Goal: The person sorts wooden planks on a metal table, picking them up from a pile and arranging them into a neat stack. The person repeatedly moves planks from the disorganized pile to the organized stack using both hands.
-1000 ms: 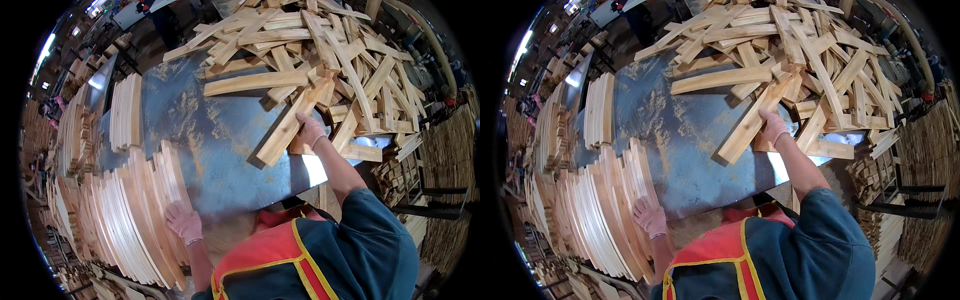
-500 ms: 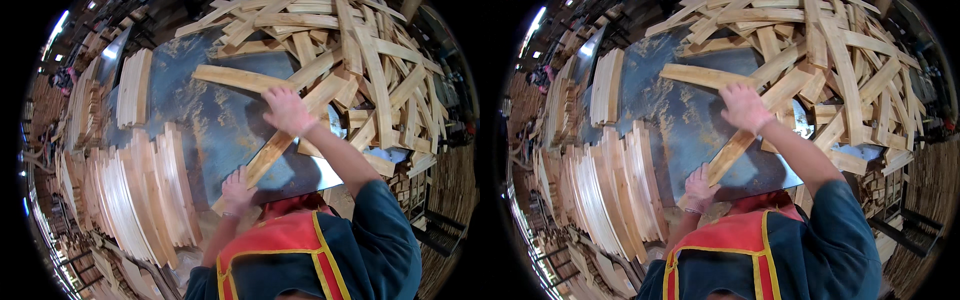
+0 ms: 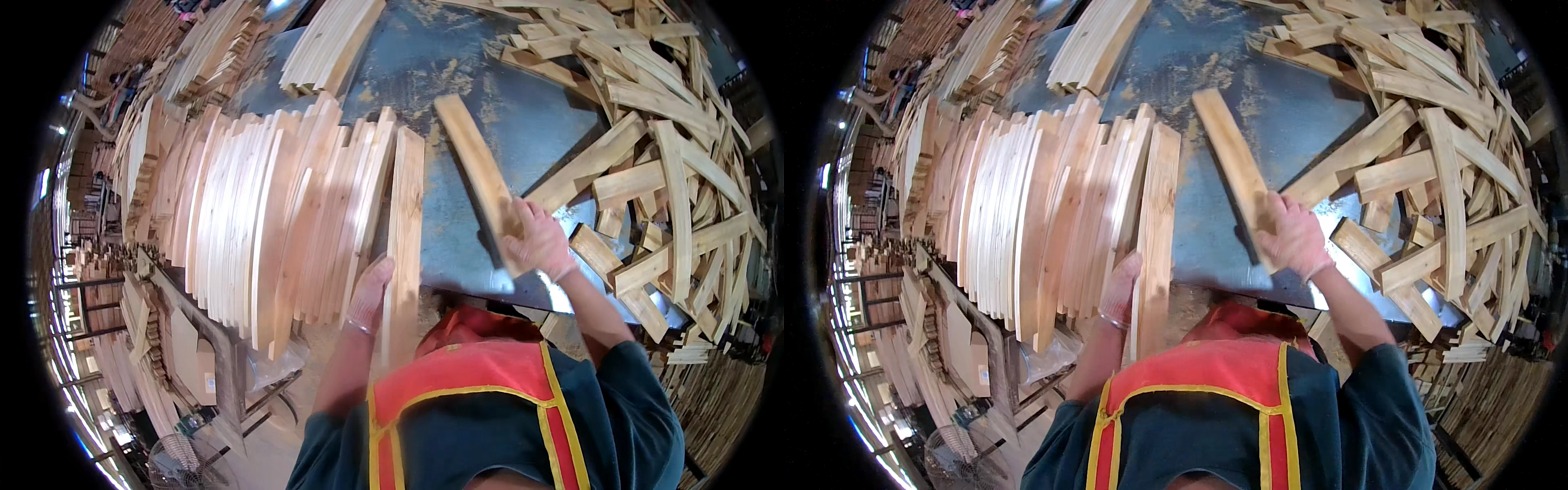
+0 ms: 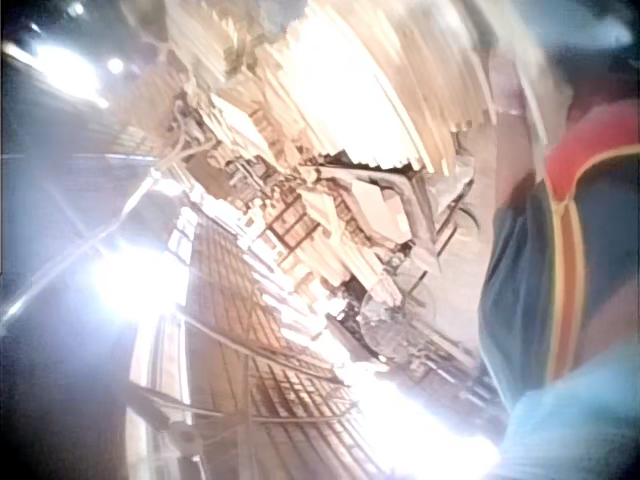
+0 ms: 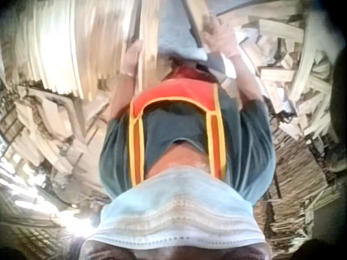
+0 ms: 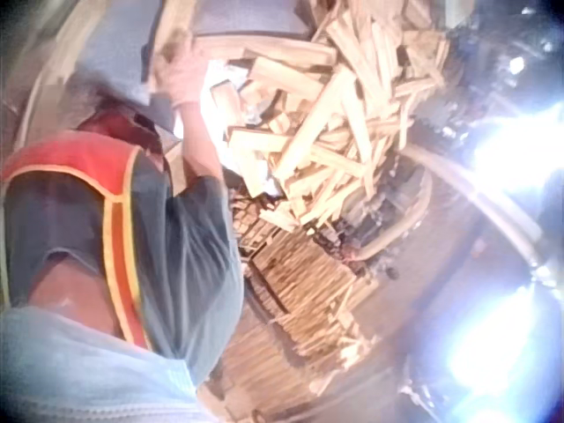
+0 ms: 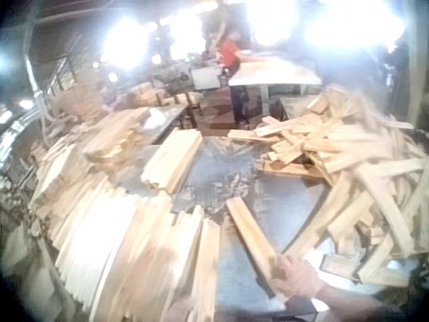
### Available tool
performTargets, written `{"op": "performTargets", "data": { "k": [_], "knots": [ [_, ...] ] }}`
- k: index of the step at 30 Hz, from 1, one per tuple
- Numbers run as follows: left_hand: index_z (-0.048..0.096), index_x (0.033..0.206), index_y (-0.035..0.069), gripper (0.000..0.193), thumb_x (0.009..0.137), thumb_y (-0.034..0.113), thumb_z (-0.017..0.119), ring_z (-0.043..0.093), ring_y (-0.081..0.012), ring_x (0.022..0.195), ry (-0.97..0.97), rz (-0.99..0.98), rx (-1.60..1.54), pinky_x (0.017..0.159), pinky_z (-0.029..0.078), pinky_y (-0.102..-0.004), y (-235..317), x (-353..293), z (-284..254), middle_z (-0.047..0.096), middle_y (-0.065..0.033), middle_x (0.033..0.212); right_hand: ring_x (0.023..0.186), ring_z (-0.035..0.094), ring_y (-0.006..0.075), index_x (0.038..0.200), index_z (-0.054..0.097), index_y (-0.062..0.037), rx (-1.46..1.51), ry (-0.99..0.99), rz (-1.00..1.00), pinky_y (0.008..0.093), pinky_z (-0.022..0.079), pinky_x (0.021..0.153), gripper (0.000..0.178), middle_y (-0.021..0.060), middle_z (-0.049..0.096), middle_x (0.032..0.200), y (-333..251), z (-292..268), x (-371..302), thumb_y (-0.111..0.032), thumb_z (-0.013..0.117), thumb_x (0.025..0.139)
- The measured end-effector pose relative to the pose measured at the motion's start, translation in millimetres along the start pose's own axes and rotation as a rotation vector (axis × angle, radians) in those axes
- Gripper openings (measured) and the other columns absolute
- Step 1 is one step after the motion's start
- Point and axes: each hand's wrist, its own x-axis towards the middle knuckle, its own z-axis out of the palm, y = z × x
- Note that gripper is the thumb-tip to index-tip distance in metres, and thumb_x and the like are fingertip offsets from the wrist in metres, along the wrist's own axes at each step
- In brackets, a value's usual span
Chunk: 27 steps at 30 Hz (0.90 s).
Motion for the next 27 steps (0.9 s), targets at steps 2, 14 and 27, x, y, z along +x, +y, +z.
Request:
{"op": "performTargets", "data": {
  "k": [2,14,27],
  "knots": [
    [0.058,0.143,-0.002,0.056,0.105,0.038,0.060,0.071,-0.0189,0.096,-0.165,0.000,-0.172,0.080,0.060,-0.0333,11,9,16,0.072,-0.0091,0.115,0.115,0.067,0.0317,0.144,0.052,-0.0016,0.466,-0.166,0.129,0.0408,0.054,0.098,0.073,0.0192,0.070,0.114,-42,10,-24,-0.043,0.077,0.089],
    [0.051,0.156,0.003,0.070,0.096,0.032,0.071,0.064,-0.0225,0.126,-0.141,0.251,0.640,0.111,0.047,-0.0349,4,72,46,0.061,-0.0113,0.149,0.123,0.064,0.0219,0.144,0.059,-0.0022,1.014,0.012,0.087,0.0375,0.051,0.106,0.069,0.0134,0.070,0.131,-38,-45,-20,-0.041,0.081,0.091],
    [0.042,0.158,0.009,0.102,0.076,0.057,0.077,0.035,-0.0373,0.149,0.249,0.417,1.936,0.123,0.027,-0.0514,-65,111,185,0.039,-0.0150,0.162,0.141,0.051,0.0390,0.158,0.044,-0.0158,-0.368,0.255,0.627,0.0480,0.042,0.115,0.097,0.0216,0.055,0.150,244,-140,-19,-0.054,0.081,0.077]
  ]
}}
